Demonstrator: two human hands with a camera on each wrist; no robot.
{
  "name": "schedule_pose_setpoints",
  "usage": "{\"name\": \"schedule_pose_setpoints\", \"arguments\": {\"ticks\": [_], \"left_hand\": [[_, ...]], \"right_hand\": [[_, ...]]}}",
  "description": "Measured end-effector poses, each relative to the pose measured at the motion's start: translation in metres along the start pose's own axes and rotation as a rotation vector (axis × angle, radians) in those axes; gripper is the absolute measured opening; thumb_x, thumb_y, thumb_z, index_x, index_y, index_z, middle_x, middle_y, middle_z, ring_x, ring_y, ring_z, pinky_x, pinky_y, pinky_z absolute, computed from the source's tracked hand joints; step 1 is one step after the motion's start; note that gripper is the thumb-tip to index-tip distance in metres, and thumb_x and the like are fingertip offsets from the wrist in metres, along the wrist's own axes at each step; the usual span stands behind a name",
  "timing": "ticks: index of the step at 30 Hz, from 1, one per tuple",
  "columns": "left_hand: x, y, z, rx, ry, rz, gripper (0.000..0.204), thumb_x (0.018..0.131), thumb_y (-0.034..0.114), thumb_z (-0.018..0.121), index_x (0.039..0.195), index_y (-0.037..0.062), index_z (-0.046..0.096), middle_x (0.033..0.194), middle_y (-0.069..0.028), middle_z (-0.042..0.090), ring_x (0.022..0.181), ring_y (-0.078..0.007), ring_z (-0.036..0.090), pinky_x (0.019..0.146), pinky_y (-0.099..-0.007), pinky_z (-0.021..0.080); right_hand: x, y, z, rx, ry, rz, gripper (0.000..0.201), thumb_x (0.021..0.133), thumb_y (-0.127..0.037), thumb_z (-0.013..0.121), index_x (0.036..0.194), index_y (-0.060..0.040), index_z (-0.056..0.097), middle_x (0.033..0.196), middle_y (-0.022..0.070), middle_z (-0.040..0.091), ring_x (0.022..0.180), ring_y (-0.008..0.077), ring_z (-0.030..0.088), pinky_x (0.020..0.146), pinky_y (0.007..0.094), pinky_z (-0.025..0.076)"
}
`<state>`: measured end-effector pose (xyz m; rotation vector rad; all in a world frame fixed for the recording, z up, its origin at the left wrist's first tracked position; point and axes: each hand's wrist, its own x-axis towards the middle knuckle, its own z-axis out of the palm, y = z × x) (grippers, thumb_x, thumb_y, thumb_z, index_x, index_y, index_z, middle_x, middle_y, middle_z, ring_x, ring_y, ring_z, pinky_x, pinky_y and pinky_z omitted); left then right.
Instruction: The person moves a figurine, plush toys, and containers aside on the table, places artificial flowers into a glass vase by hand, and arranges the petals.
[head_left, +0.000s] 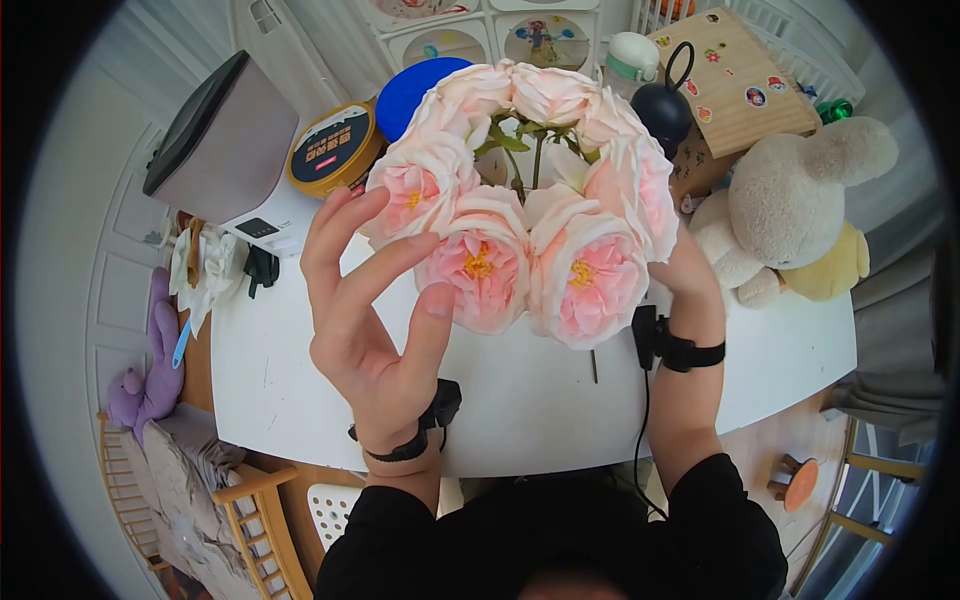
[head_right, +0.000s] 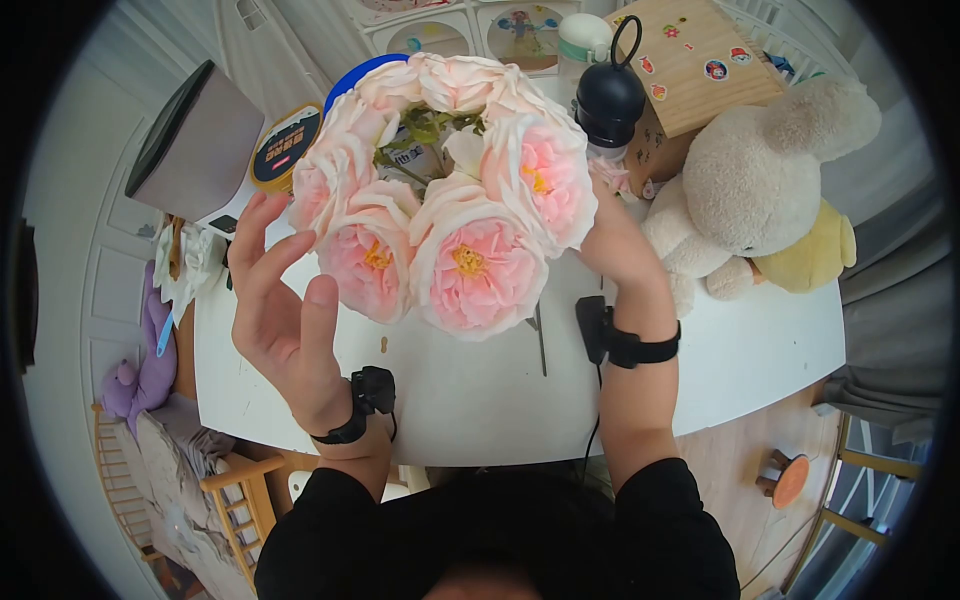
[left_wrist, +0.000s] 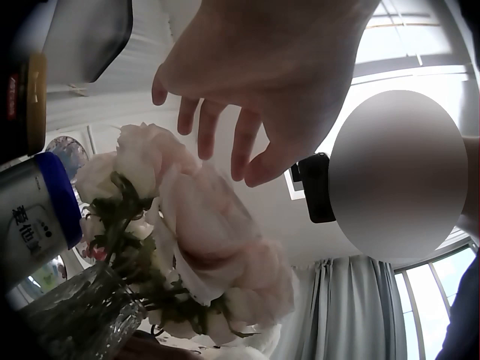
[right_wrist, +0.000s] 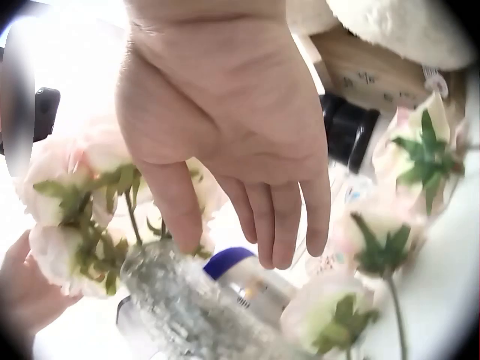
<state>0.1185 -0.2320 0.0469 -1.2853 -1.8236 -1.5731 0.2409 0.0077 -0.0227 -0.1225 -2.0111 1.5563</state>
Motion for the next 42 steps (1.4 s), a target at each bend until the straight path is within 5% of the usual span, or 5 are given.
{"name": "schedule_pose_setpoints", "arguments": {"ticks": [5, 8, 12, 18, 42], "left_hand": [[0.003, -0.005, 0.011, 0.091, -0.045, -0.008, 0.029, 0.077, 0.014, 0.072, 0.105, 0.0102, 0.073, 0.131, -0.0137, 0.057, 0.132, -0.0365, 0.04, 0.112, -0.0482, 0.028], [0.003, -0.008, 0.016, 0.122, -0.054, -0.005, 0.027, 0.077, 0.013, 0.072, 0.104, 0.0118, 0.074, 0.131, -0.0134, 0.056, 0.132, -0.0365, 0.04, 0.112, -0.0483, 0.027], [0.002, -0.013, 0.02, 0.118, -0.046, 0.038, 0.022, 0.078, 0.011, 0.073, 0.1, 0.0125, 0.074, 0.131, -0.013, 0.057, 0.132, -0.0368, 0.04, 0.112, -0.0485, 0.027], [-0.001, -0.012, 0.021, 0.07, -0.028, -0.008, 0.018, 0.078, 0.008, 0.073, 0.096, 0.012, 0.074, 0.131, -0.0131, 0.058, 0.132, -0.0373, 0.041, 0.111, -0.0486, 0.029], [-0.002, -0.014, 0.022, -0.017, -0.033, -0.021, 0.016, 0.081, 0.005, 0.071, 0.096, 0.0093, 0.073, 0.132, -0.0144, 0.056, 0.132, -0.0358, 0.042, 0.11, -0.0476, 0.031]], "right_hand": [[-0.016, -0.051, -0.037, -0.06, 0.207, 0.192, 0.027, 0.083, 0.005, 0.064, 0.11, 0.0044, 0.065, 0.106, 0.0119, 0.069, 0.1, 0.0174, 0.063, 0.095, 0.0307, 0.046], [-0.027, -0.074, -0.033, -0.198, 0.381, -0.254, 0.023, 0.079, 0.003, 0.066, 0.102, 0.0029, 0.068, 0.103, 0.0126, 0.07, 0.101, 0.0238, 0.063, 0.096, 0.0364, 0.045], [-0.024, -0.099, -0.005, -0.441, 0.073, -0.582, 0.033, 0.071, -0.023, 0.078, 0.099, -0.007, 0.073, 0.109, 0.0167, 0.069, 0.124, 0.0404, 0.048, 0.105, 0.0519, 0.034], [-0.013, -0.099, 0.022, -0.633, -0.012, -0.533, 0.052, 0.057, -0.046, 0.079, 0.099, -0.0151, 0.077, 0.118, 0.0071, 0.069, 0.134, 0.04, 0.037, 0.111, 0.0521, 0.026], [-0.01, -0.096, 0.027, -0.597, -0.006, -0.455, 0.049, 0.055, -0.032, 0.084, 0.1, -0.0133, 0.077, 0.12, 0.0047, 0.067, 0.134, 0.0372, 0.036, 0.109, 0.0482, 0.033]]}}
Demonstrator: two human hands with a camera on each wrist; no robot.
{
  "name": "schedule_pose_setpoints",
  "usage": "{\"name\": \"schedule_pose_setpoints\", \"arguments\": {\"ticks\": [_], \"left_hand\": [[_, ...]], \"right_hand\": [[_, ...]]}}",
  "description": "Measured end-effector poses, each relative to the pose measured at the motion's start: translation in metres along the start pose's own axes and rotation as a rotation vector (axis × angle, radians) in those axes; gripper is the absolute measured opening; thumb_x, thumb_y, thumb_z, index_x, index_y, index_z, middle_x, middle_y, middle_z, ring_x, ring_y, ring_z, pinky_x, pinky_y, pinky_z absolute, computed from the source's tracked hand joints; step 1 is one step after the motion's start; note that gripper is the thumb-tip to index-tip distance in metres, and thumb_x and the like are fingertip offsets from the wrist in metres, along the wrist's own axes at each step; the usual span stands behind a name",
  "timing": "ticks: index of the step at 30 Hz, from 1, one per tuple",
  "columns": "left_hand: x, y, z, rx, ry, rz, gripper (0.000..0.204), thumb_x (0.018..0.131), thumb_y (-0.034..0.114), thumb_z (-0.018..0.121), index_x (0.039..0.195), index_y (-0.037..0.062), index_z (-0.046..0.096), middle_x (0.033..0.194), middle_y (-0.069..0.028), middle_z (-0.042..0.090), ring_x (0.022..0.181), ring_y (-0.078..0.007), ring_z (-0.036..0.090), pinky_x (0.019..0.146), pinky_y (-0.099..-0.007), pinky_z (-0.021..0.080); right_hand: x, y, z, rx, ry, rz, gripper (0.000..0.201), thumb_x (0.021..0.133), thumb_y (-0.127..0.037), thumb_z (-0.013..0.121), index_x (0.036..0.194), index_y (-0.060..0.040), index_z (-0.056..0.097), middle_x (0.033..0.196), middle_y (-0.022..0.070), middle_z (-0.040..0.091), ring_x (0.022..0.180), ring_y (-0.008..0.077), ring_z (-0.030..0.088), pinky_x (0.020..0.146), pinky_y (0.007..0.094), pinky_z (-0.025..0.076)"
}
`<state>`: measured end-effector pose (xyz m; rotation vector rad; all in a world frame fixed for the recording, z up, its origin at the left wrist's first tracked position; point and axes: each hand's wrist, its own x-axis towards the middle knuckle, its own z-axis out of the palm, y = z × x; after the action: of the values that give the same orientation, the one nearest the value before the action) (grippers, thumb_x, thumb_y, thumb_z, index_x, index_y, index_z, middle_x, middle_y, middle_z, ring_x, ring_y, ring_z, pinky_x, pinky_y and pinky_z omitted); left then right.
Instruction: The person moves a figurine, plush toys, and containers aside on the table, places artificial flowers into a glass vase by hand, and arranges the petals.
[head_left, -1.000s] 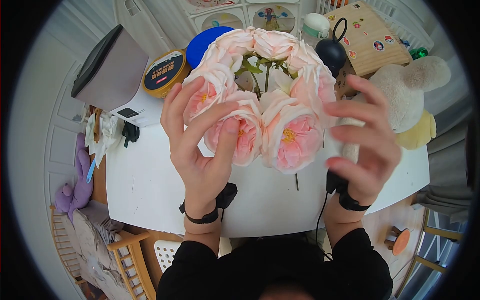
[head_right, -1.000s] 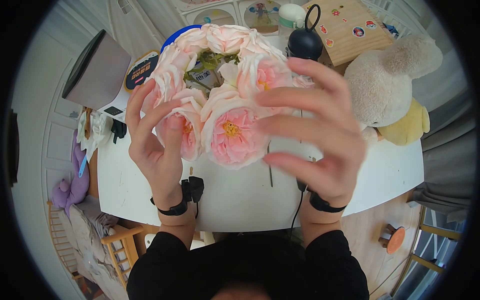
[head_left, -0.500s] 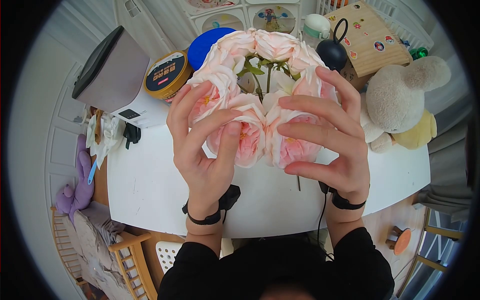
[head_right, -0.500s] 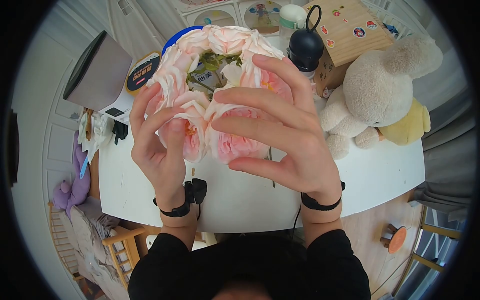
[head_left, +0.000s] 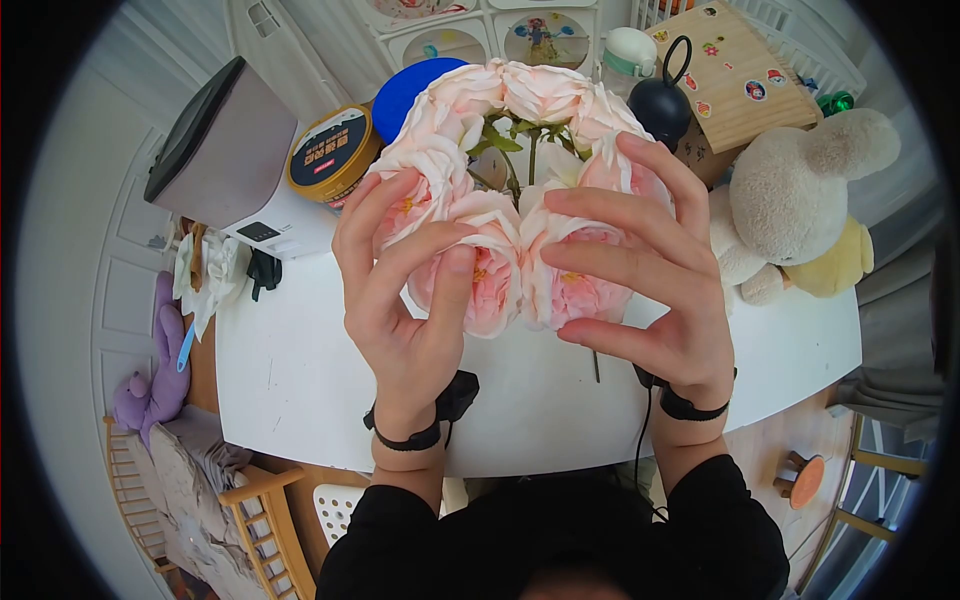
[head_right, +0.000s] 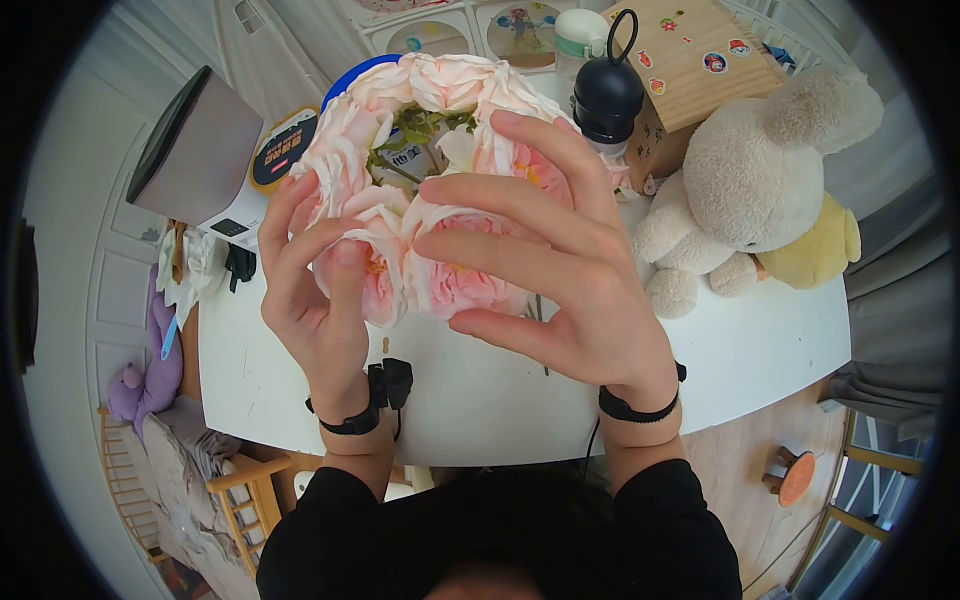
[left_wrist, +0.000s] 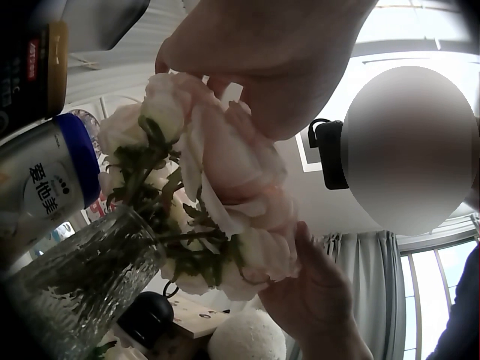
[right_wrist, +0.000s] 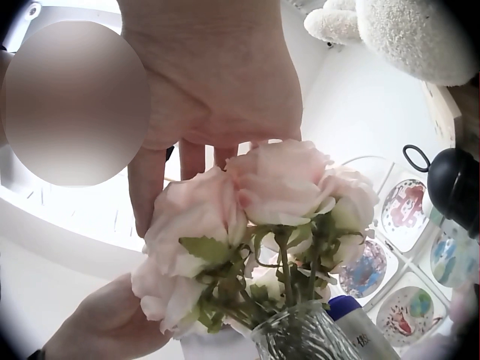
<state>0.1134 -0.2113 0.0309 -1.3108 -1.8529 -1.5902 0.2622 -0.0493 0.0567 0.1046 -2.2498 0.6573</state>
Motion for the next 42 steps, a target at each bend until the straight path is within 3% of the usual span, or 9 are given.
{"name": "schedule_pose_setpoints", "arguments": {"ticks": [3, 6, 9, 12, 16, 28, 38, 42], "left_hand": [[0.0, 0.0, -0.002, 0.001, -0.005, -0.004, 0.019, 0.08, 0.007, 0.072, 0.098, 0.0094, 0.073, 0.132, -0.0147, 0.055, 0.132, -0.0359, 0.042, 0.111, -0.0483, 0.03], [0.002, 0.006, -0.004, -0.035, 0.047, -0.021, 0.022, 0.078, 0.011, 0.073, 0.101, 0.0088, 0.072, 0.133, -0.0151, 0.055, 0.133, -0.0364, 0.041, 0.112, -0.0494, 0.029], [-0.002, 0.013, -0.007, -0.025, 0.066, 0.014, 0.028, 0.076, 0.014, 0.075, 0.103, 0.0081, 0.072, 0.133, -0.0157, 0.054, 0.133, -0.0371, 0.041, 0.112, -0.0503, 0.029], [-0.005, 0.022, -0.007, -0.003, 0.015, 0.103, 0.033, 0.073, 0.016, 0.078, 0.104, 0.0079, 0.071, 0.134, -0.0156, 0.053, 0.133, -0.038, 0.04, 0.112, -0.0503, 0.029], [-0.007, 0.036, 0.001, 0.096, -0.115, 0.093, 0.037, 0.067, 0.02, 0.084, 0.101, 0.0103, 0.071, 0.134, -0.0141, 0.052, 0.134, -0.0396, 0.037, 0.11, -0.0497, 0.03], [-0.009, 0.03, 0.01, 0.099, -0.068, 0.097, 0.019, 0.071, 0.009, 0.082, 0.085, 0.0135, 0.07, 0.131, -0.0121, 0.056, 0.133, -0.0385, 0.039, 0.11, -0.0481, 0.031], [-0.009, 0.031, 0.009, 0.094, -0.067, 0.095, 0.018, 0.071, 0.009, 0.081, 0.085, 0.0126, 0.07, 0.132, -0.0127, 0.055, 0.134, -0.0386, 0.039, 0.11, -0.0484, 0.031], [-0.006, 0.03, 0.003, 0.036, 0.012, 0.064, 0.02, 0.074, 0.011, 0.078, 0.093, 0.0092, 0.07, 0.133, -0.016, 0.054, 0.134, -0.0387, 0.039, 0.111, -0.0489, 0.03]], "right_hand": [[-0.001, 0.0, -0.005, 0.039, 0.035, -0.048, 0.044, 0.06, -0.024, 0.082, 0.101, -0.0106, 0.075, 0.121, 0.0094, 0.066, 0.133, 0.0375, 0.039, 0.111, 0.0483, 0.031], [-0.008, 0.015, -0.02, 0.128, 0.214, -0.051, 0.038, 0.069, -0.012, 0.076, 0.106, -0.0061, 0.072, 0.122, 0.0153, 0.065, 0.132, 0.0377, 0.042, 0.112, 0.0489, 0.029], [-0.016, 0.037, -0.02, 0.175, 0.378, 0.09, 0.035, 0.069, -0.007, 0.073, 0.104, -0.0033, 0.072, 0.121, 0.0121, 0.065, 0.124, 0.0357, 0.05, 0.106, 0.0467, 0.036], [-0.015, 0.05, -0.018, 0.216, 0.328, 0.111, 0.036, 0.073, -0.008, 0.072, 0.109, -0.0042, 0.071, 0.124, 0.0123, 0.064, 0.128, 0.0351, 0.047, 0.108, 0.046, 0.033], [-0.008, 0.038, -0.018, 0.121, 0.195, 0.053, 0.038, 0.076, -0.013, 0.071, 0.113, -0.0078, 0.071, 0.131, 0.0123, 0.061, 0.135, 0.034, 0.038, 0.111, 0.0459, 0.03], [-0.007, 0.039, -0.012, 0.138, 0.135, 0.076, 0.036, 0.077, -0.015, 0.071, 0.112, -0.0115, 0.073, 0.13, 0.0087, 0.061, 0.133, 0.0335, 0.039, 0.11, 0.0469, 0.031], [-0.006, 0.04, -0.01, 0.114, 0.117, 0.074, 0.035, 0.077, -0.017, 0.071, 0.111, -0.0122, 0.073, 0.129, 0.0082, 0.061, 0.132, 0.0338, 0.038, 0.11, 0.0469, 0.03], [-0.006, 0.04, -0.013, 0.206, 0.186, 0.065, 0.036, 0.079, -0.014, 0.069, 0.114, -0.0057, 0.07, 0.128, 0.0113, 0.061, 0.13, 0.033, 0.042, 0.11, 0.0458, 0.031]]}}
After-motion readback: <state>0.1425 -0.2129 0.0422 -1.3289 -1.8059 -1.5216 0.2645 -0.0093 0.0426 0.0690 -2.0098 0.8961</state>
